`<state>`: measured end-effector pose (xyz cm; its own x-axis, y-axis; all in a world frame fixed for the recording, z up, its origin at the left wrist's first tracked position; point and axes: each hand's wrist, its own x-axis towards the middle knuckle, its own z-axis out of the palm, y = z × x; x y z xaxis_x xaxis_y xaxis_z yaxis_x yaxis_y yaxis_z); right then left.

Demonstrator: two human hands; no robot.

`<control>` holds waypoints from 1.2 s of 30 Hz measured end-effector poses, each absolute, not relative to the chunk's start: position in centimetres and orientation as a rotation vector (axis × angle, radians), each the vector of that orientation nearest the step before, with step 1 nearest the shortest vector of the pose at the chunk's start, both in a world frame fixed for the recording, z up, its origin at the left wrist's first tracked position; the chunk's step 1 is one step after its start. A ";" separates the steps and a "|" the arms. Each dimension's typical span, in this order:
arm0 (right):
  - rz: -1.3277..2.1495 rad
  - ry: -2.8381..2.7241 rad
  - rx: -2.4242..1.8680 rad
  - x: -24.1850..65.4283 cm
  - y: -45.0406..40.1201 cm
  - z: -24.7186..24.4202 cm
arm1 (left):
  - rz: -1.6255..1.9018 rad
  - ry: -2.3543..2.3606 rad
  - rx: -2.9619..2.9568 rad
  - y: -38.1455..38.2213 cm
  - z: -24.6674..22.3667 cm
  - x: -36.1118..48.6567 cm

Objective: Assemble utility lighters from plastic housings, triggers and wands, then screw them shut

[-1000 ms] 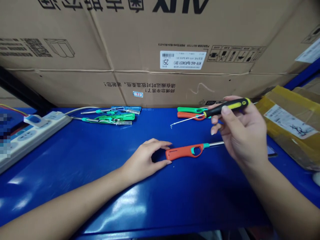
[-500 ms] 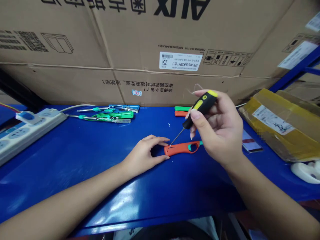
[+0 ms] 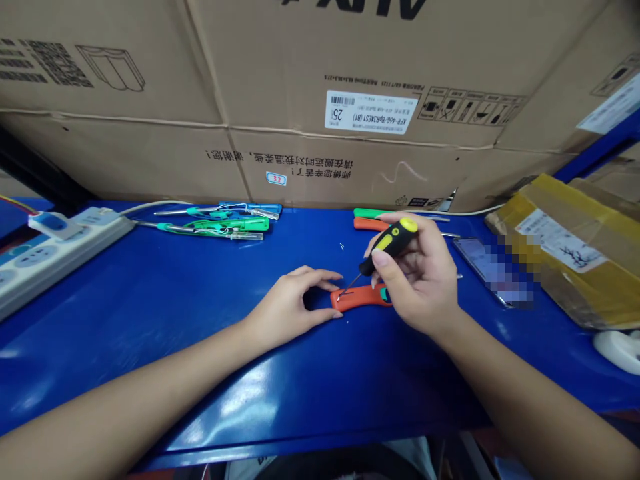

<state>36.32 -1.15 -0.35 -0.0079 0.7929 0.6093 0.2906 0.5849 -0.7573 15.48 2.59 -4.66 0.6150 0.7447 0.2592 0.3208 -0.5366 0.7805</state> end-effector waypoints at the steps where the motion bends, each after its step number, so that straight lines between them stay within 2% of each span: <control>1: 0.518 -1.583 -0.935 36.3 -1.2 -0.3 | 0.773 0.831 2.122 2.6 -4.7 15.5; 36: 0.538 -1.720 -0.972 36.5 -1.4 -0.3 | 0.752 0.836 2.171 2.6 -4.7 15.5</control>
